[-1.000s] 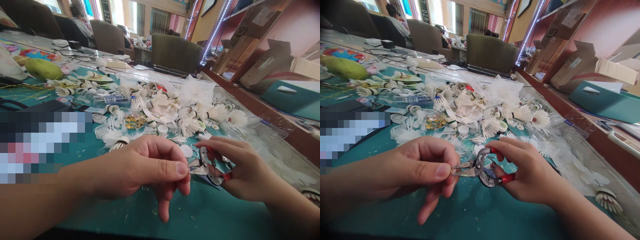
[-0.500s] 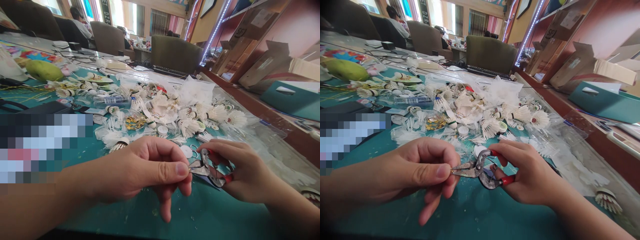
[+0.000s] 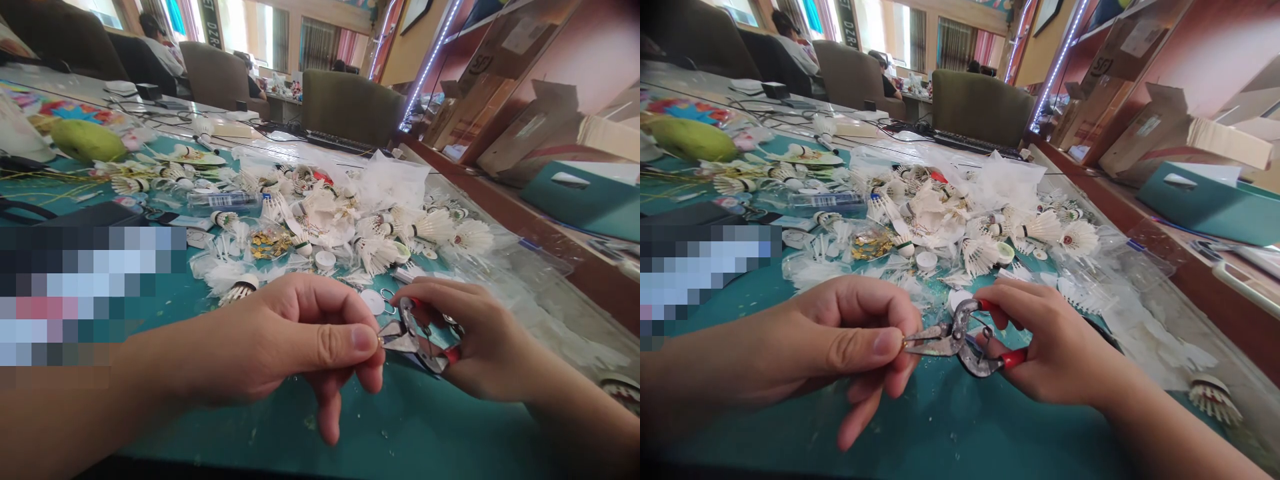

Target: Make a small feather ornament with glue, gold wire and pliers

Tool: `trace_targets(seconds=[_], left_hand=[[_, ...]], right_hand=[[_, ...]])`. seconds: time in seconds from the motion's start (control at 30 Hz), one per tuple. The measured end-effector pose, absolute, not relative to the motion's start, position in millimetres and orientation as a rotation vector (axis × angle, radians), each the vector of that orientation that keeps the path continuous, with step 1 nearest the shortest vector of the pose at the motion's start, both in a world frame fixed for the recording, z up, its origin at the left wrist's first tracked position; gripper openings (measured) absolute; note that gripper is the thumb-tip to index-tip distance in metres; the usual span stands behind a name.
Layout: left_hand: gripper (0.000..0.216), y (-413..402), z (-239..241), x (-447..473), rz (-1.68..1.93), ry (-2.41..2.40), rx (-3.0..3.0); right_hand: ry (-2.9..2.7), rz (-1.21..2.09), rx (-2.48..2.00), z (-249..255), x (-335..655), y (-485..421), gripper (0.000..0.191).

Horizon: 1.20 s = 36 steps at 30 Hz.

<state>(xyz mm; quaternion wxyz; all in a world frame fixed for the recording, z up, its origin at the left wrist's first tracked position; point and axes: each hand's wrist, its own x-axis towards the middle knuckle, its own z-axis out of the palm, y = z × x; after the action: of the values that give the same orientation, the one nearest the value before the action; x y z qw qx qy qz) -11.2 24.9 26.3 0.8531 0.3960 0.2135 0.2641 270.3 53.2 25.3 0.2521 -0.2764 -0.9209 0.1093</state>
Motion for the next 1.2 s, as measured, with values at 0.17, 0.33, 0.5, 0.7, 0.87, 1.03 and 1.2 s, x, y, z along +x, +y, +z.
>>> trace_targets(seconds=[0.17,0.33,0.5,0.7,0.87,1.03,1.2], left_hand=[[0.040,27,29,-11,0.561,0.468,0.872],[0.040,27,28,-9,0.583,0.477,0.900],[0.042,25,31,-9,0.600,0.492,0.901],[0.044,24,33,-10,0.587,0.504,0.910],[0.044,23,35,-10,0.588,0.502,0.900],[0.050,21,40,-5,0.583,0.518,0.897],[0.048,19,38,-6,0.580,0.515,0.913]], right_hand=[[-2.504,0.305,-0.746,25,270,53,0.018],[-2.502,0.287,-0.750,26,269,52,0.012],[-2.500,0.306,-0.762,26,268,51,0.014],[-2.495,0.367,-0.771,28,267,50,0.008],[-2.498,0.387,-0.774,27,266,50,0.008],[-2.506,0.374,-0.754,25,265,51,0.010],[-2.518,0.366,-0.708,27,264,51,0.007]])
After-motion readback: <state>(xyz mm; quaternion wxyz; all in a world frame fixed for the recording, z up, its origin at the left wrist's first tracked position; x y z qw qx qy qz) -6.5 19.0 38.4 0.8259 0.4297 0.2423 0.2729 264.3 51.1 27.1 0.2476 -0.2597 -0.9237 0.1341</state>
